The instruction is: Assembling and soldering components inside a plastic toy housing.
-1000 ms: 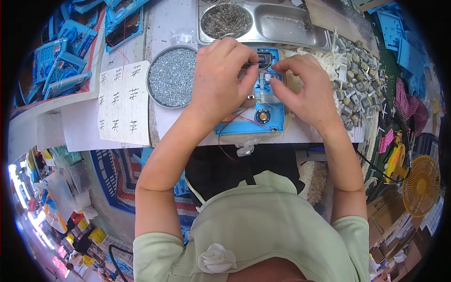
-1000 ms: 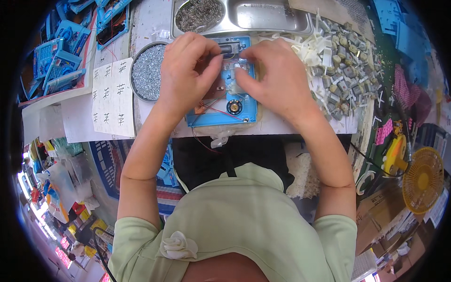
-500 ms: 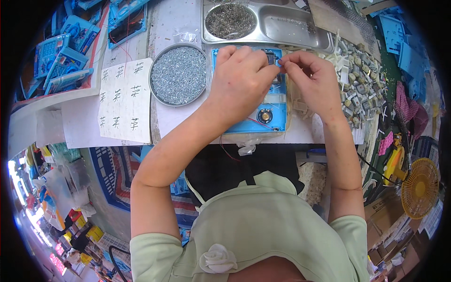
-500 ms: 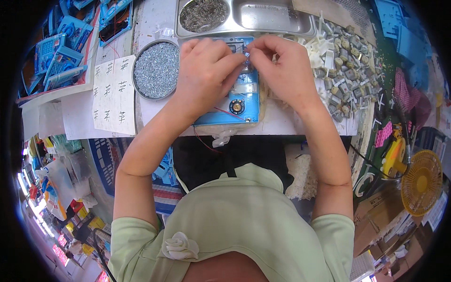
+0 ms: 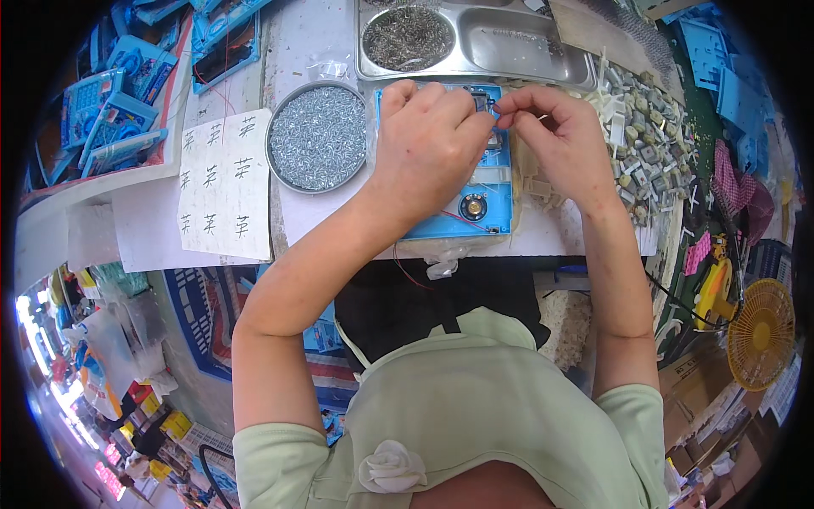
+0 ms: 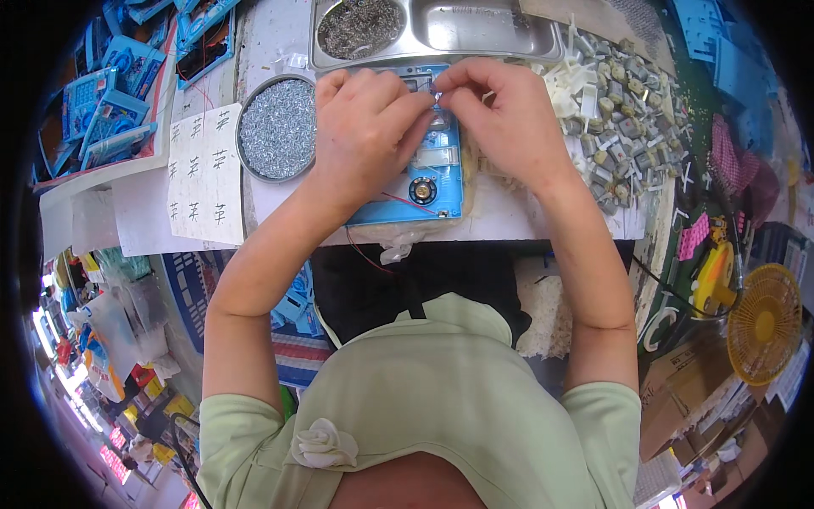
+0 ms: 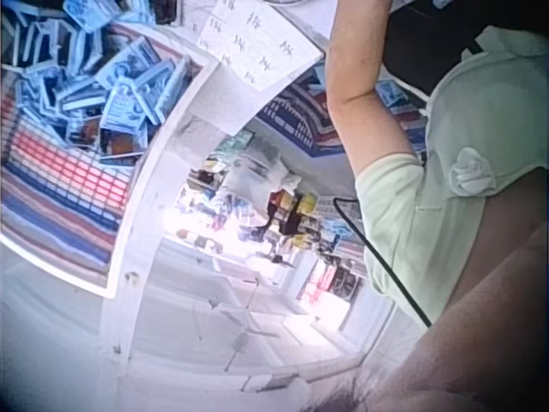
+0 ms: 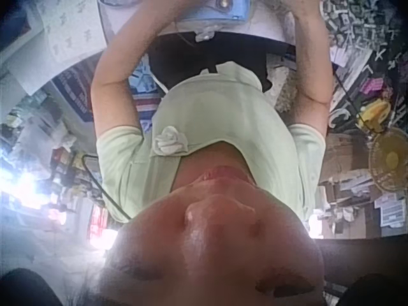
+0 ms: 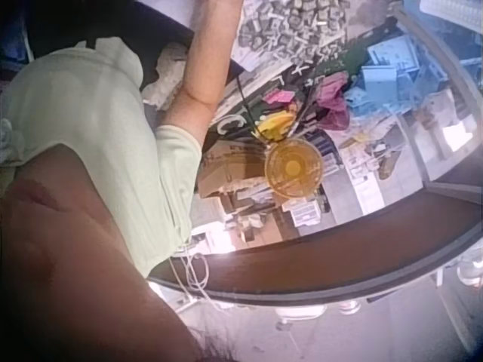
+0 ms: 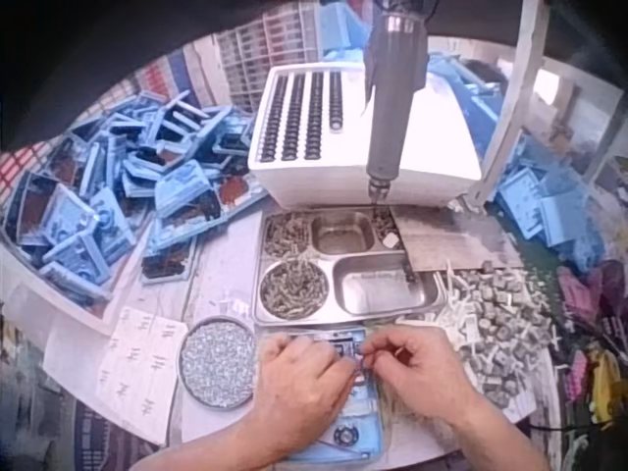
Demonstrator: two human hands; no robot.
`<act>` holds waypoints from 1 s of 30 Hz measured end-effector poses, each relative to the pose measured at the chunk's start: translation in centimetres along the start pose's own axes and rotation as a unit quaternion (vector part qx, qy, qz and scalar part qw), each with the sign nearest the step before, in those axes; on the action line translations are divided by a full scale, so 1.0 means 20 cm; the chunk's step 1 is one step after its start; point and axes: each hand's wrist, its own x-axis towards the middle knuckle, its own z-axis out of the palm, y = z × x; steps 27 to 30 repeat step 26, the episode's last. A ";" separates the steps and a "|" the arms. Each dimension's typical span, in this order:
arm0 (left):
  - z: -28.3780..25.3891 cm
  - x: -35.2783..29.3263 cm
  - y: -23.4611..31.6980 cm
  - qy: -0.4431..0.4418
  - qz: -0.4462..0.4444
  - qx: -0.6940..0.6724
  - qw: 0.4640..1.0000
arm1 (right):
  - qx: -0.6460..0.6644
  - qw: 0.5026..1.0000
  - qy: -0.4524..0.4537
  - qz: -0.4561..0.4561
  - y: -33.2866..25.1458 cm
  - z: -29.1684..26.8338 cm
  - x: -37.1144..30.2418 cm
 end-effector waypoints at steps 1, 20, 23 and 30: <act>0.00 0.00 0.00 0.002 0.003 -0.002 1.000 | 0.002 1.000 0.004 0.000 0.00 0.00 0.00; -0.03 -0.01 -0.01 -0.016 0.030 -0.008 0.999 | 0.004 1.000 -0.018 0.013 -0.06 -0.03 -0.05; -0.08 -0.04 -0.03 -0.035 0.053 -0.032 0.997 | -0.092 0.995 -0.031 -0.032 -0.07 -0.03 -0.01; -0.14 -0.08 -0.05 -0.053 0.049 -0.037 0.997 | -0.146 0.984 -0.100 -0.030 -0.13 -0.01 0.02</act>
